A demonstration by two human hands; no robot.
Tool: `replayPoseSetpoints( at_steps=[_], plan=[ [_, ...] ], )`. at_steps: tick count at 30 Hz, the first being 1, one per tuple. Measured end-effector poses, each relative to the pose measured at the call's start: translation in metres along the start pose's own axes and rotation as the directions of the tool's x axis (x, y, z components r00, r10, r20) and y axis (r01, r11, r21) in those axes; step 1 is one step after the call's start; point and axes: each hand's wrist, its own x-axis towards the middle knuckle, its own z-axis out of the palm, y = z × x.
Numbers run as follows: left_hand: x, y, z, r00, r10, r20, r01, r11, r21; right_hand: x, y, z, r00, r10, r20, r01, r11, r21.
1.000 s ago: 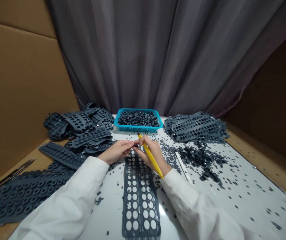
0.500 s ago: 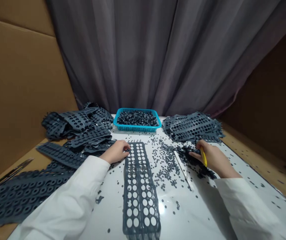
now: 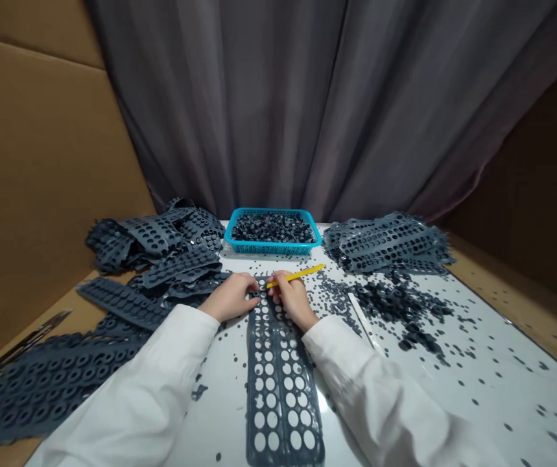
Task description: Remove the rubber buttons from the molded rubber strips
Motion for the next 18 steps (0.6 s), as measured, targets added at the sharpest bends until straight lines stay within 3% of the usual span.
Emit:
replayPoseSetpoints(
  at_steps=[18],
  plan=[
    [0.0033,-0.0025,0.0013,0.998,0.013,0.064,-0.017,0.997,0.072,-0.0009,0.0081,0.0018,0.983,-0.159,0.094,0.178,0.948,-0.264]
  ],
)
